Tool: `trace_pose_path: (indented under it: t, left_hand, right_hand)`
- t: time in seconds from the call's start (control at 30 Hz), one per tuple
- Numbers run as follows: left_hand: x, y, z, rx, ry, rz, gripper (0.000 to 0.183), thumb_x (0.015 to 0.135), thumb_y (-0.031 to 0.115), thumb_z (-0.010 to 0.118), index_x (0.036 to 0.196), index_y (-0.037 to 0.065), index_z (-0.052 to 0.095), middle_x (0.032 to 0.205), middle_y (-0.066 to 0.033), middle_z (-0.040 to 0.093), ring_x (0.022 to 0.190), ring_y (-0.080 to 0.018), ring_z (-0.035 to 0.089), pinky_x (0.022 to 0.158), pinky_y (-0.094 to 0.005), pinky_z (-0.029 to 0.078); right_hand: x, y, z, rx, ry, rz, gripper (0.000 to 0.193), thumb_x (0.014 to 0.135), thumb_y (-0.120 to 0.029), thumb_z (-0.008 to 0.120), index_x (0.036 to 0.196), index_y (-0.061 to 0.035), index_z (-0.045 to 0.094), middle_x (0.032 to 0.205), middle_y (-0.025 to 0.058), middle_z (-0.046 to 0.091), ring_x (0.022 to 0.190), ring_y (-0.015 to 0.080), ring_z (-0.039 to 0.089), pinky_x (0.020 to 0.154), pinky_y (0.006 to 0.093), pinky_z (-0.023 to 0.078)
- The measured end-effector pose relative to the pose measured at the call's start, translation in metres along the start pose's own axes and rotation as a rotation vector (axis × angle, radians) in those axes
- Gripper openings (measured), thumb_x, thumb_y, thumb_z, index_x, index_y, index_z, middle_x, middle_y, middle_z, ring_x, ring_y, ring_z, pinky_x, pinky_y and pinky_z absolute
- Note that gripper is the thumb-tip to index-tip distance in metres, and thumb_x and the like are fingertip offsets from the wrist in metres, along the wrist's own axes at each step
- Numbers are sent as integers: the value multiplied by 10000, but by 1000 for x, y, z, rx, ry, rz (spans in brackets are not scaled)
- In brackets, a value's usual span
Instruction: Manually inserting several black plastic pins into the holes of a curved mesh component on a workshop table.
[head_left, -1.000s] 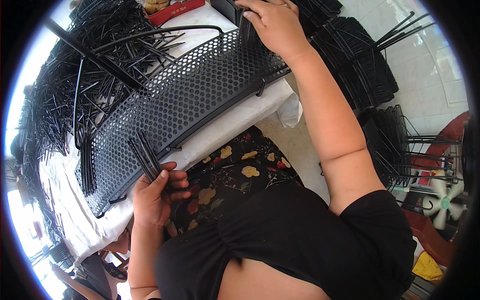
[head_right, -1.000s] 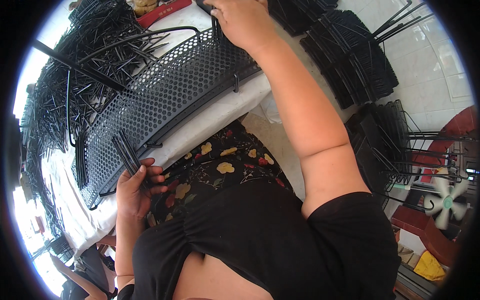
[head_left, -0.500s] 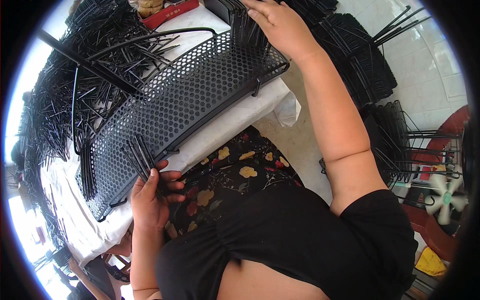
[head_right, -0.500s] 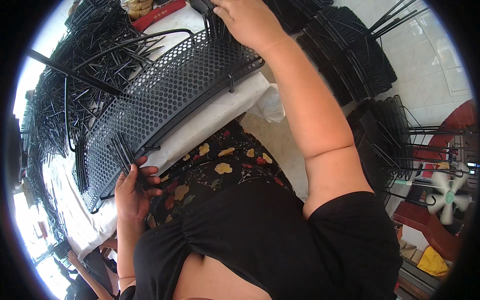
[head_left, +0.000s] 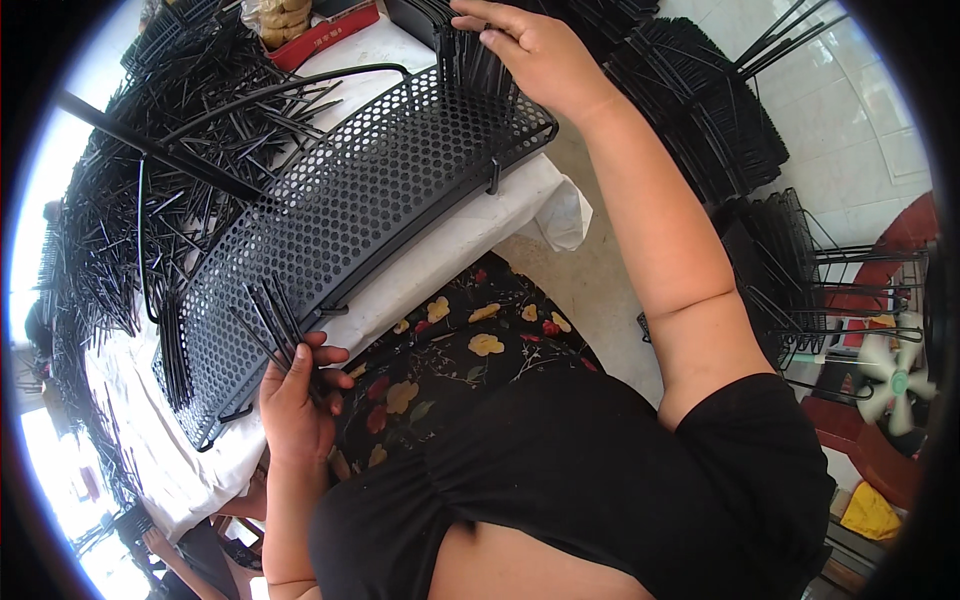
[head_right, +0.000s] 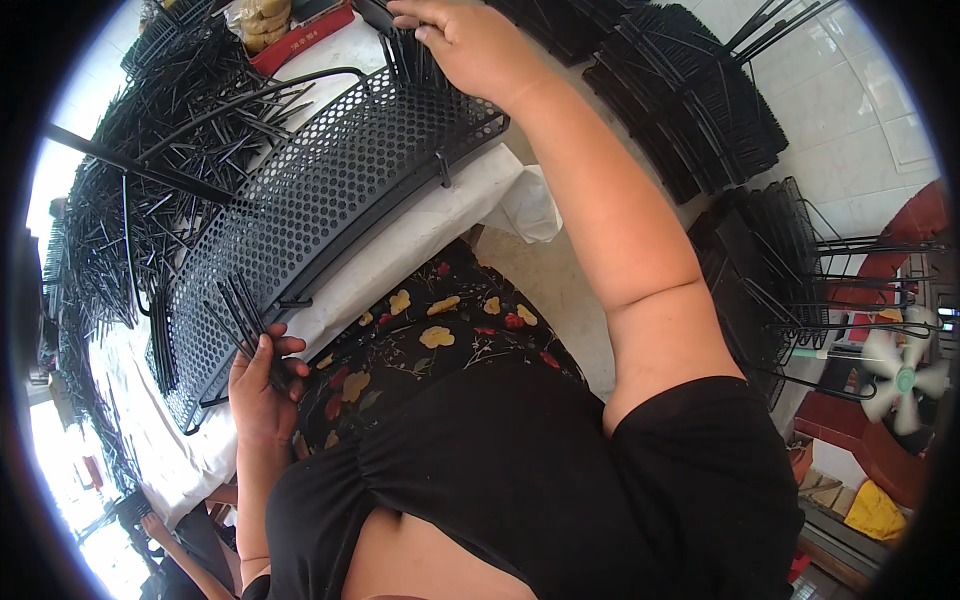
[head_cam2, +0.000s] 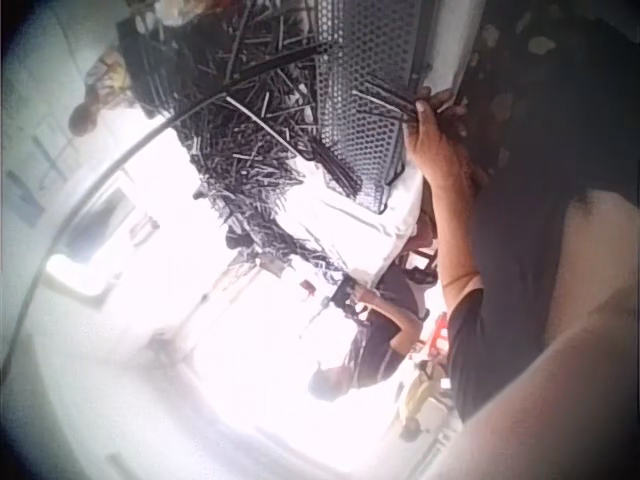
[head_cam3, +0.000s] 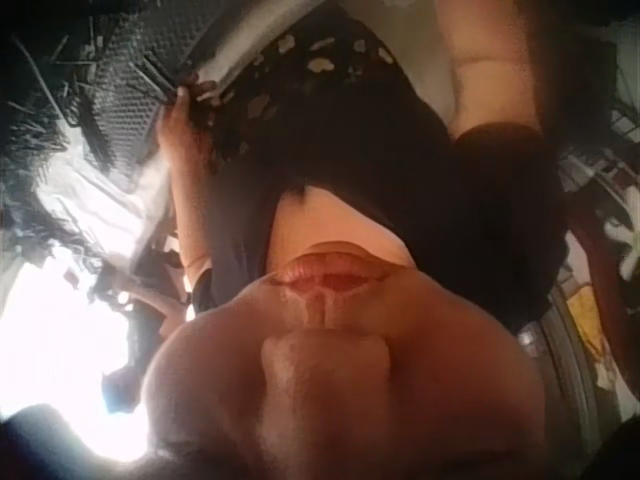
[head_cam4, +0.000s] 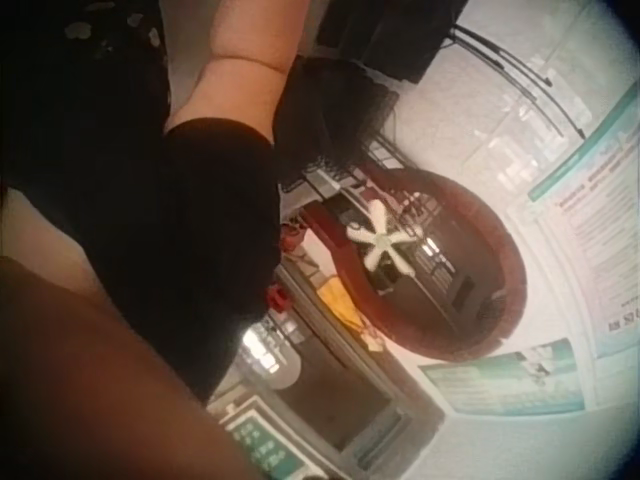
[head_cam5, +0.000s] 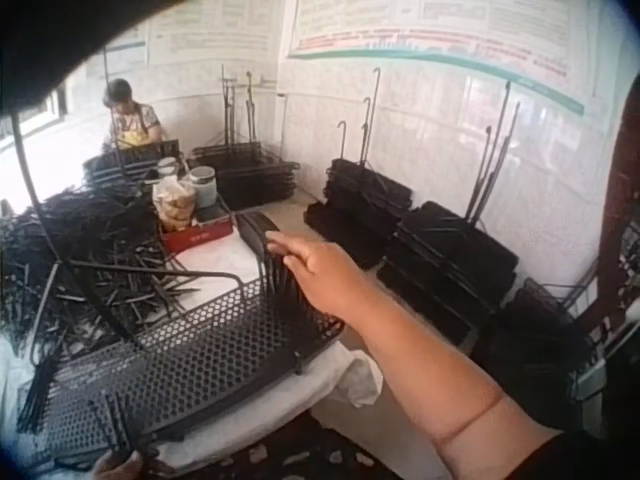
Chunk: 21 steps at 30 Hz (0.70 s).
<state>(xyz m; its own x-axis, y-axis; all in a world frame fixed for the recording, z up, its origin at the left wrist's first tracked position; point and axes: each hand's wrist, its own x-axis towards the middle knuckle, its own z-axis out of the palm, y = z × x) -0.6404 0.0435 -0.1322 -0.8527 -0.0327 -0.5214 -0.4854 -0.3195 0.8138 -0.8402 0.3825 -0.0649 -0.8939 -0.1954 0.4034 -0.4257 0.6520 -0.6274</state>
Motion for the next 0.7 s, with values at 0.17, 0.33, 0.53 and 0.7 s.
trace_pose_path:
  t: [0.17, 0.33, 0.53, 0.7]
  left_hand:
    - [0, 1, 3, 4, 6, 3, 210, 996, 185, 473, 1092, 13, 545, 867, -126, 657, 599, -167, 624, 409, -220, 390]
    - [-1, 0, 5, 20, 11, -6, 204, 995, 186, 477, 1080, 14, 545, 865, -125, 656, 598, -163, 623, 411, -214, 386]
    - [0, 1, 10, 24, -56, -11, 187, 1000, 158, 466, 1076, 2, 538, 884, -148, 661, 596, -160, 626, 410, -189, 391]
    - [0, 9, 26, 107, -135, -36, 208, 1004, 159, 454, 1101, -6, 536, 883, -129, 661, 602, -129, 613, 428, -189, 401]
  right_hand:
    - [2, -4, -1, 29, 110, 18, 293, 938, -88, 505, 1210, -22, 591, 1170, 179, 641, 1092, 292, 617, 925, 348, 465]
    - [-12, -38, -1, -444, 54, -177, 361, 967, -241, 485, 1246, -32, 579, 1302, 211, 547, 1249, 380, 484, 1063, 412, 363]
    - [16, 34, 10, -424, 13, -218, 361, 946, -226, 529, 1229, -8, 583, 1215, 218, 604, 1202, 370, 528, 1032, 410, 391]
    - [-36, -32, 44, 115, 299, -101, 202, 899, -69, 622, 1097, -40, 650, 870, 50, 703, 765, 104, 647, 695, 233, 514]
